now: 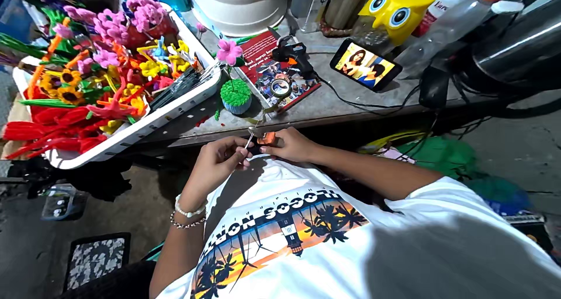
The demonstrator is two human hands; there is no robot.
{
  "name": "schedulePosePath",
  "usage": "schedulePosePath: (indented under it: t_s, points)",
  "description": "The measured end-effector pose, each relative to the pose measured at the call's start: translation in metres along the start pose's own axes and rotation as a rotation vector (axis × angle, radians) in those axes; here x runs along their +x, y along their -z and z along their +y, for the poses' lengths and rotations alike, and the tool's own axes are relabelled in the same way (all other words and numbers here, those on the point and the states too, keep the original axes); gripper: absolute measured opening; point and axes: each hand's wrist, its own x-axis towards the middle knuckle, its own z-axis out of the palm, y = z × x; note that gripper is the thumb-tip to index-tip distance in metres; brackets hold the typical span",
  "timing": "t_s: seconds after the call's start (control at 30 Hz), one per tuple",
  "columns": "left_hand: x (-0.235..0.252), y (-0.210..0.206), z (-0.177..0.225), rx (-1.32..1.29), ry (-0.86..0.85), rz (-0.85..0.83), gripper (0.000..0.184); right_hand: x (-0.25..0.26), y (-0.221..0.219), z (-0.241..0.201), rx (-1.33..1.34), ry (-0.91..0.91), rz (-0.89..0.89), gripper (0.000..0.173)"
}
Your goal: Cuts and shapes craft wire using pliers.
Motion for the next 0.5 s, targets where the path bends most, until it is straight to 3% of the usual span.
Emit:
schedulePosePath:
  t_s: [0.23,0.5]
  points:
    - [0.001,0.002,-0.016,-0.096,0.095,-0.026,0.013,0.017,-0.005,0.004,0.047,-0.159,-0.183,0.032]
    - [0.007,0.007,-0.025,-0.295,0.191,-0.046,0.013,0.022,-0.013,0.009,0.212,-0.281,-0.226,0.024]
